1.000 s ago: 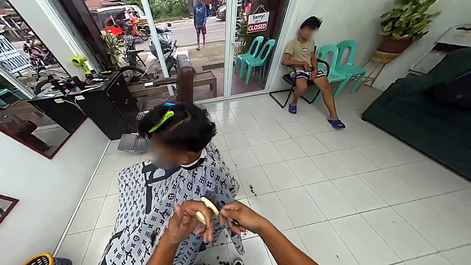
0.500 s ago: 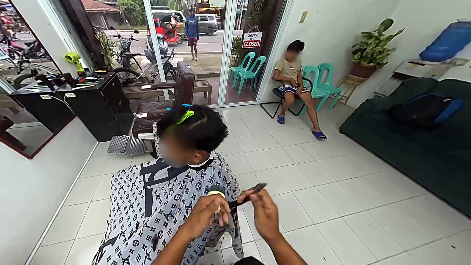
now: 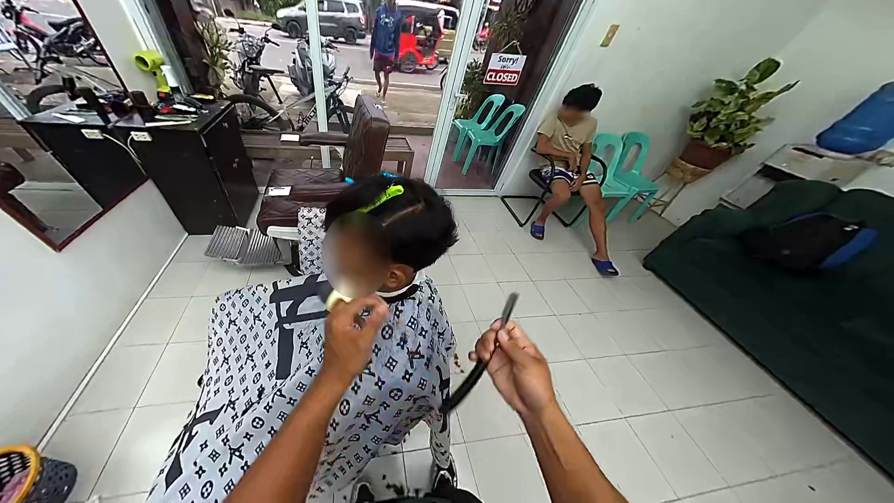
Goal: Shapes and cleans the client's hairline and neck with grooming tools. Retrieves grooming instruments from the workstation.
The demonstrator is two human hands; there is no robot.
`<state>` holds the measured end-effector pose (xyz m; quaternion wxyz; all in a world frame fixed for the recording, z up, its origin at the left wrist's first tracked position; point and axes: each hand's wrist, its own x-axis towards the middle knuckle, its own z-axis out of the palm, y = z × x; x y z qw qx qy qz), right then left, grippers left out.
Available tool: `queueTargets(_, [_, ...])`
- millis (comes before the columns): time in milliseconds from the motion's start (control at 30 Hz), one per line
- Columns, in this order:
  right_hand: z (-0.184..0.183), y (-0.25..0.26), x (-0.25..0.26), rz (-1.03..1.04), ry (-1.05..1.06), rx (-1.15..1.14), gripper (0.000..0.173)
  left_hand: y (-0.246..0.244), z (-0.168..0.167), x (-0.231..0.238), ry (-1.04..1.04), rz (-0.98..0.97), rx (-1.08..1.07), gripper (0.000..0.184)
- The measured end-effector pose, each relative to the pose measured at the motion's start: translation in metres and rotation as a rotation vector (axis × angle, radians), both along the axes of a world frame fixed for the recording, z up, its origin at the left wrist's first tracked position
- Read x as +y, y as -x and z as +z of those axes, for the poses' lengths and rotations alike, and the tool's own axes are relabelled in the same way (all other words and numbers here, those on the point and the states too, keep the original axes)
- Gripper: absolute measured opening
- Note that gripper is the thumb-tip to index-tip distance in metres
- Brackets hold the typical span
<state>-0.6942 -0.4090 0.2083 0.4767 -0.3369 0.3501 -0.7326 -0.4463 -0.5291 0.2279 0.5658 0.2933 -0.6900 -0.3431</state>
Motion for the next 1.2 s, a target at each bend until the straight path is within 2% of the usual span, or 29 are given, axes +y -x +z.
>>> queueTargets(33, [0.007,0.005,-0.002,0.006,0.048,-0.008,0.011,0.001,-0.007,-0.013,0.092,0.174,-0.095,0.029])
queueTargets(67, [0.014,0.009,-0.004,0.027,0.092,0.009,0.017,0.002,-0.015,-0.024,0.173,0.281,-0.172,0.026])
queueTargets(133, [0.031,0.014,-0.013,0.064,0.142,0.159,0.022,0.008,-0.026,-0.042,0.300,0.375,-0.301,0.031])
queueTargets(233, [0.058,0.015,-0.032,0.101,0.123,0.604,0.016,0.022,-0.037,-0.053,0.423,0.426,-0.464,0.056])
queueTargets(400, [0.094,0.005,-0.080,-0.029,0.053,1.412,0.022,0.041,-0.053,-0.056,0.526,0.441,-0.521,0.063])
queueTargets(533, [0.111,-0.008,-0.106,-0.150,0.192,1.759,0.017,0.051,-0.062,-0.045,0.450,0.467,-0.529,0.070])
queueTargets(667, [0.117,-0.022,-0.117,-0.122,0.136,1.976,0.014,0.055,-0.066,-0.035,0.371,0.476,-0.597,0.077])
queueTargets(900, [0.120,-0.042,-0.119,-0.048,-0.071,2.292,0.011,0.059,-0.070,-0.031,0.316,0.507,-0.603,0.073])
queueTargets(1200, [0.124,-0.054,-0.124,-0.025,-0.152,2.399,0.013,0.059,-0.069,-0.030,0.315,0.521,-0.653,0.083])
